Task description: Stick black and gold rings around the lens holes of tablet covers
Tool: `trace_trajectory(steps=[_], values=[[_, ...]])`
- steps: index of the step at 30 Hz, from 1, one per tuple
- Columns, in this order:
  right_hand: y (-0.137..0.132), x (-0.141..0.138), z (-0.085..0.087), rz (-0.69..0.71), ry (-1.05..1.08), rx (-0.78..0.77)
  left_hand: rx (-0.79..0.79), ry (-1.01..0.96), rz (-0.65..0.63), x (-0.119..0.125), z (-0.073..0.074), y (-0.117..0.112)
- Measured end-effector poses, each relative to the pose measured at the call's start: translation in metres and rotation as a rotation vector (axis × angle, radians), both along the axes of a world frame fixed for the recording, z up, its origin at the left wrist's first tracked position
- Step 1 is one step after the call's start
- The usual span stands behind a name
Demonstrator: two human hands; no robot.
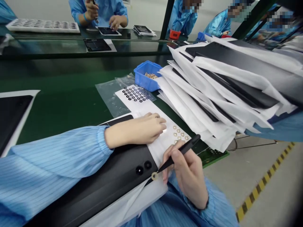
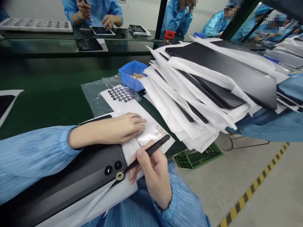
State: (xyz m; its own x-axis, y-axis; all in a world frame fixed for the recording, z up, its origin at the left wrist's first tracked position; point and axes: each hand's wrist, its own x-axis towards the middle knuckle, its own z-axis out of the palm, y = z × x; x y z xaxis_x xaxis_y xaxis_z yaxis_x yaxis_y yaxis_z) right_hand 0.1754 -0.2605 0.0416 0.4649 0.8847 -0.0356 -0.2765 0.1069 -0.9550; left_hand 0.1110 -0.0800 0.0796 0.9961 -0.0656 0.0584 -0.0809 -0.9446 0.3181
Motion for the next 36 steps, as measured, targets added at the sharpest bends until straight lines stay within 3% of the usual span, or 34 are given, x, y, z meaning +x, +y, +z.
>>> trace_trajectory(steps=[2,5,8,10,13,17,36], values=[[0.003,-0.013,-0.002,-0.003,0.020,0.003,0.064,0.016,0.013,-0.026,0.013,-0.001],[0.008,-0.020,-0.005,-0.090,0.009,0.006,-0.007,0.007,0.084,-0.076,0.026,-0.015],[0.010,-0.019,-0.004,-0.143,-0.025,-0.019,-0.023,-0.008,0.121,-0.114,0.023,-0.034],[0.011,-0.019,-0.003,-0.158,-0.042,-0.040,0.016,-0.003,0.073,-0.125,0.016,-0.043],[0.012,-0.019,-0.001,-0.169,-0.062,-0.044,0.062,-0.001,0.004,-0.125,0.006,-0.050],[0.013,-0.021,0.000,-0.169,-0.073,-0.039,0.065,-0.063,0.009,-0.121,-0.001,-0.051],[0.011,-0.019,-0.004,-0.180,-0.258,-0.009,0.089,-0.065,0.007,-0.120,0.003,-0.051]])
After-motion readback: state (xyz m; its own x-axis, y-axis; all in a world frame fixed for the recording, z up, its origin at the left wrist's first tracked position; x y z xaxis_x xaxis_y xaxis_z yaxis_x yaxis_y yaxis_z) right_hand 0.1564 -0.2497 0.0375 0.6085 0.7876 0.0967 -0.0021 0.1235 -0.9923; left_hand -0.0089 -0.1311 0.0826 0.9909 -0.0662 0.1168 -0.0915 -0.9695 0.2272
